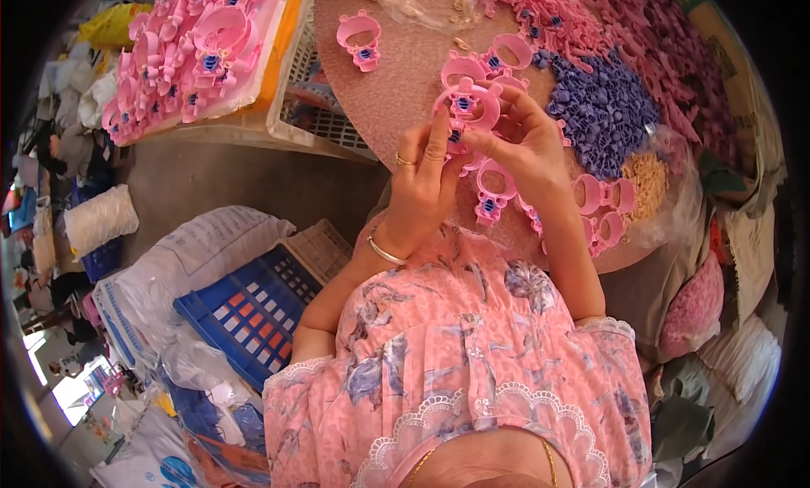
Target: Assembling small pink plastic bear-shaped toy parts by hand at a factory workbench.
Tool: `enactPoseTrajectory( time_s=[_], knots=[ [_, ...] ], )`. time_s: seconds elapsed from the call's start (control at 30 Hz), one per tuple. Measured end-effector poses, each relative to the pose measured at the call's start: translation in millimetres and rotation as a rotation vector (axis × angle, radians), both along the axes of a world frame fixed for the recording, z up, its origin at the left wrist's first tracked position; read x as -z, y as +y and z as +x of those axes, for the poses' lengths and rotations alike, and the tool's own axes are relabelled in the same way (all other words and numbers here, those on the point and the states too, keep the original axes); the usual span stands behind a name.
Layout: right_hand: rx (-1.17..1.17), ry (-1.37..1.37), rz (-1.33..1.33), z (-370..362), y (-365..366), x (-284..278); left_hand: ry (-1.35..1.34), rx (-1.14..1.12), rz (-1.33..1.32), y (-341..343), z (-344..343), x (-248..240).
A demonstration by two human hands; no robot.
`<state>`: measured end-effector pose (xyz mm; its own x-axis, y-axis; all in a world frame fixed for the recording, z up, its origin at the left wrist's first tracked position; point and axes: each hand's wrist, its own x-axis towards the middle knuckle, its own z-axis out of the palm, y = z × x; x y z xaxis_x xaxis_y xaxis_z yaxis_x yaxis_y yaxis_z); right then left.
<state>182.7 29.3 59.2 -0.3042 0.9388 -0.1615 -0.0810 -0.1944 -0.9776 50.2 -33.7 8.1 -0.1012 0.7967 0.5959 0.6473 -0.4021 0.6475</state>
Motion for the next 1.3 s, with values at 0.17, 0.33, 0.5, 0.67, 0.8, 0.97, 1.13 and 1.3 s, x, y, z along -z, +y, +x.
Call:
enactPoseTrajectory(
  time_s=[0.17,0.33,0.5,0.67,0.8,0.97,1.13,1.3],
  knots=[
    [0.010,-0.114,0.081,-2,-4,-2,0.010,-0.024,0.086,-1,0,-6],
    [0.069,-0.147,0.060,-10,-9,-3,-0.126,0.014,0.095,-4,2,14],
    [0.084,0.121,-0.015,-4,1,13,-0.146,-0.021,0.136,1,-6,11],
    [0.054,0.131,-0.045,-1,-1,10,0.347,0.005,0.212,1,-16,-13],
    [-0.016,0.218,-0.137,-4,-6,16,0.368,0.030,0.165,1,-24,-3],
    [0.014,0.141,-0.124,-5,-8,20,0.414,0.039,0.133,-3,-20,-4],
    [-0.023,-0.038,0.032,-6,-6,18,0.383,-0.005,0.123,-7,-13,-5],
    [-0.115,-0.272,0.088,4,0,12,0.218,-0.023,0.070,-7,-14,-6]
  ],
)
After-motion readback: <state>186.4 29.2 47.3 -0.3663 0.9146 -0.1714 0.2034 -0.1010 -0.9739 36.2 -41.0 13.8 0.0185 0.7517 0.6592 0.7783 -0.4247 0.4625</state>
